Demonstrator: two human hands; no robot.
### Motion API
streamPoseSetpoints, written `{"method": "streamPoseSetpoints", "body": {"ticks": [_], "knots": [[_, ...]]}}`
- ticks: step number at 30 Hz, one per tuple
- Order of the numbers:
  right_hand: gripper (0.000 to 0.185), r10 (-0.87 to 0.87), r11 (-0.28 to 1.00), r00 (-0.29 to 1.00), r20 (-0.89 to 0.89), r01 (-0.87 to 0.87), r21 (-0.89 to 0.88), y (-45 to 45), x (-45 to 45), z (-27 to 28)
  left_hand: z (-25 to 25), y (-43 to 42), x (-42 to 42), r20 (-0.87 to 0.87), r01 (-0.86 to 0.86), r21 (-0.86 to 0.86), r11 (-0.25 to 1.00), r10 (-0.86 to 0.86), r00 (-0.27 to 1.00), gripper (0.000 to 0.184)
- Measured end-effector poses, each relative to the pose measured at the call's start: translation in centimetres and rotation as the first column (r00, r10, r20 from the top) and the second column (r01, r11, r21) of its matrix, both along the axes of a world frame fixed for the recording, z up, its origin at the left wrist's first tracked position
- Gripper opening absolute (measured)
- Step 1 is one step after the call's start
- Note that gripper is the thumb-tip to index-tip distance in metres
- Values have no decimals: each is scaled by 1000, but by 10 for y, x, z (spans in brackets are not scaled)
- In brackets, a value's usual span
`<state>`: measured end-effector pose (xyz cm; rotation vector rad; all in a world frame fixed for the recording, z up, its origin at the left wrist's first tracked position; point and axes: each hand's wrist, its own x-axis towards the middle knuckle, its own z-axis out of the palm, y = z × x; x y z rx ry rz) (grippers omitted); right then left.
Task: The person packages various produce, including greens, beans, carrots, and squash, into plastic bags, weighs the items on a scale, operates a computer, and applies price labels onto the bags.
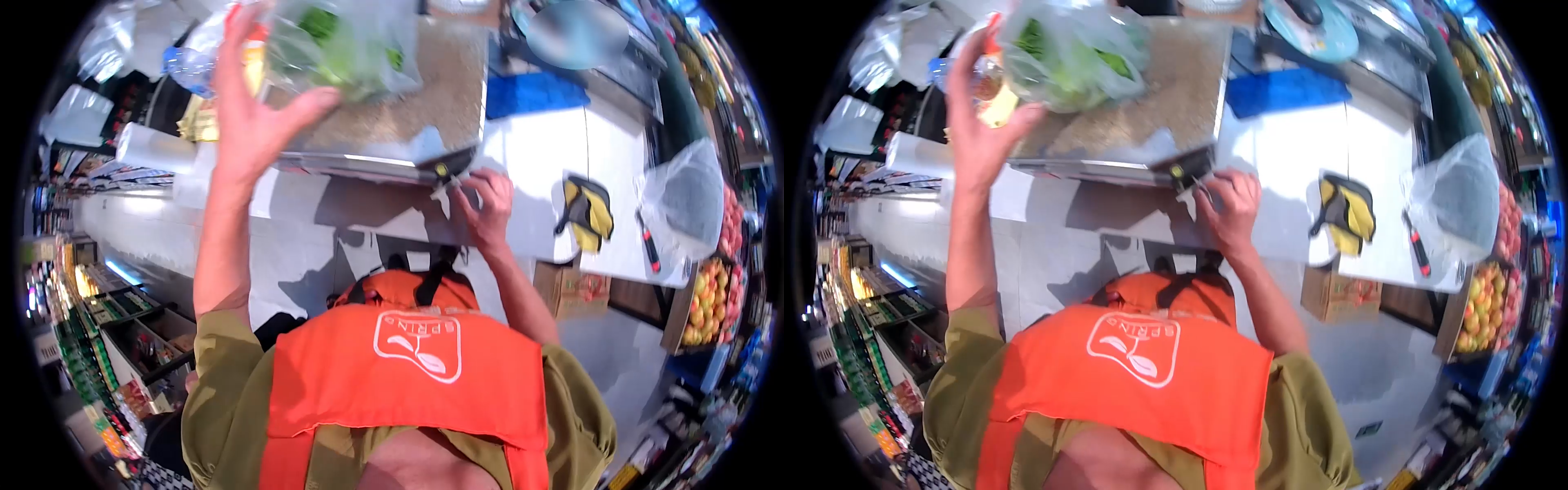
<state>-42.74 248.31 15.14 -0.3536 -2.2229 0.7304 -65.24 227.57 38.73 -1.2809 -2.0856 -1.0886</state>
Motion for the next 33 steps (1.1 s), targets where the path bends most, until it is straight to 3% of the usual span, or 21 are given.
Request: {"method": "streamPoseSetpoints", "body": {"ticks": [5, 8, 9, 13, 16, 19, 21, 23, 26, 29, 33], "knots": [[21, -64, 995, 995, -76, 69, 69, -10, -5, -3, 11, 29, -16, -214, -29, -10, 1000, 26, 977, 86], [16, -109, 994, 993, -52, 108, -26, -18, -5, -8, 9, 41, -15, -275, -72, -86, 994, 46, 960, 67], [16, -116, 993, 991, -60, 114, -33, -21, -5, -10, 10, 46, -8, -278, -33, 15, 999, 36, 960, 39], [17, -134, 990, 989, -60, 131, -55, -26, -4, -17, 2, 53, 10, -350, 125, 27, 992, -108, 931, 15], [23, -117, 993, 990, -81, 117, -1, -30, -7, -12, -9, 48, 31, -189, 220, 48, 974, -207, 960, 23], [22, -119, 992, 989, -87, 116, -41, -32, -6, -14, -17, 46, 44, -224, 228, 5, 974, -222, 949, 27], [20, -113, 993, 991, -77, 112, -26, -32, -6, -14, -22, 52, 53, -179, 246, 155, 957, -218, 959, 31], [18, -119, 992, 990, -73, 116, -46, -34, -5, -16, -23, 55, 53, -150, 252, 163, 954, -229, 962, 32], [16, -127, 984, 992, -6, 126, -127, -44, 4, -18, -18, 50, 50, -135, 251, -105, 962, -264, 955, 31], [15, -154, 981, 987, 54, 159, -110, -52, 22, -7, -23, 48, 44, -161, 224, -418, 880, -315, 935, 29], [17, -189, 979, 981, 49, 192, -71, -21, 52, -2, -46, 57, 54, -351, 368, -124, 921, -388, 852, 14]]}}
